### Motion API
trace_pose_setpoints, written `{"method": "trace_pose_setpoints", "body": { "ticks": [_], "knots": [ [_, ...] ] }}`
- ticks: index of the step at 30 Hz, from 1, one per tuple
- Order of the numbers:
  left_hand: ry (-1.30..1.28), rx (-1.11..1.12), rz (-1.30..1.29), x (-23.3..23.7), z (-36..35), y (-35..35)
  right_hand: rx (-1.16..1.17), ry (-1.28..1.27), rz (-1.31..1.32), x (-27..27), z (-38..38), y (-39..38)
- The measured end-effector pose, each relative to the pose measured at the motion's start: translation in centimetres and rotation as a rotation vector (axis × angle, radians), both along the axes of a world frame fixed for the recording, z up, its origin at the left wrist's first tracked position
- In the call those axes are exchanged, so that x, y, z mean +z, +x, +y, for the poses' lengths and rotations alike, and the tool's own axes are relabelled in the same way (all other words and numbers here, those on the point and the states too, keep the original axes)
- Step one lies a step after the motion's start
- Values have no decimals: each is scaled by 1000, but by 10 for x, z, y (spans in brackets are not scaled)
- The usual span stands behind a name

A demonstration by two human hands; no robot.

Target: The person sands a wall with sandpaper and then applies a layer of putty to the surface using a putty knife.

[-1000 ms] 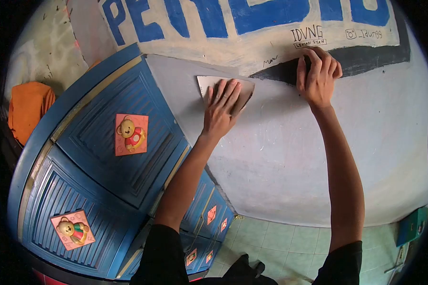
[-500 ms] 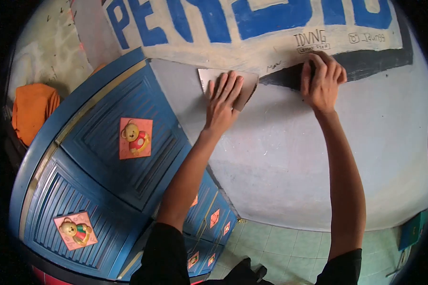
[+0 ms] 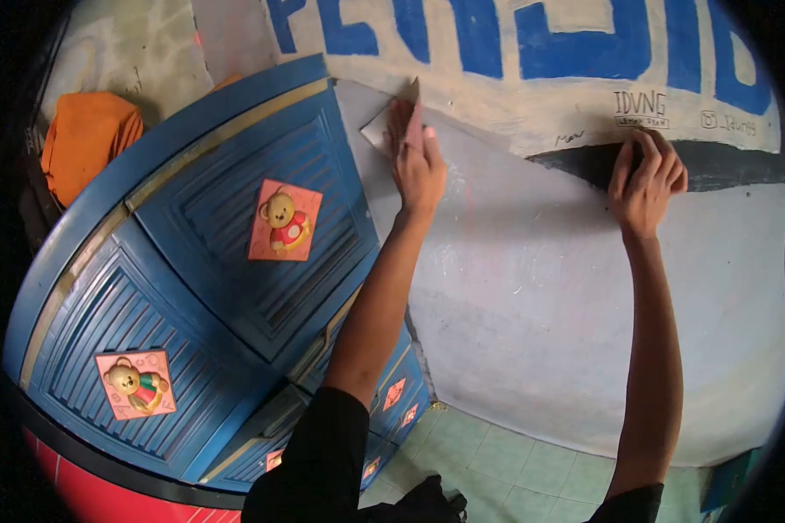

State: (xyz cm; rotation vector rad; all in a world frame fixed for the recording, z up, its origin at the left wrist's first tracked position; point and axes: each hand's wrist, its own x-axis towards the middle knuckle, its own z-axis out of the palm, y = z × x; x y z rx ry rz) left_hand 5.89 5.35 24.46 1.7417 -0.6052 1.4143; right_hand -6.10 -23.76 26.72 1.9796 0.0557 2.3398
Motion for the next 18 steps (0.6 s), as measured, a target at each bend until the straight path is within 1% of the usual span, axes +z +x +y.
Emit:
{"method": "trace_pose_setpoints", "body": {
  "ticks": [1, 3, 4, 5, 7, 8, 9, 11, 12, 14, 15, 17, 18],
  "knots": [
    [-4, 11, 6, -13, 3, 3, 2, -6, -8, 0, 0, 1],
    [-25, -11, 135, -39, 4, 2, 7, -2, -25, 1, 0, 2],
    [7, -94, -122, -37, -3, -22, 7, -4, -17, 1, -1, 2],
    [11, -89, -121, -42, 1, -28, 8, -7, -7, 0, -1, 1],
    [101, -117, -103, -53, 10, -26, 8, -3, -4, -2, 2, 1],
    [88, -43, -58, -51, 16, -13, -2, -1, -1, 0, 1, 1],
    [84, -43, -63, -34, 22, -2, -2, -5, -6, 1, 1, 0],
    [-74, -4, 133, -2, 32, 23, -23, 6, 4, 0, 0, 1],
    [-77, -2, 139, 9, 32, 29, -20, 3, 11, 1, 0, 1],
    [-132, 89, 94, 18, 33, 31, -20, -4, -7, 1, 1, 0],
    [-134, 94, 93, 8, 32, 28, -15, -6, -8, 0, 2, 0],
    [-67, 46, -43, -31, 21, 18, -14, 2, -25, 0, 0, 2],
    [-59, 46, -44, -54, 15, 8, -14, 10, -26, 1, -1, 1]
  ]
}}
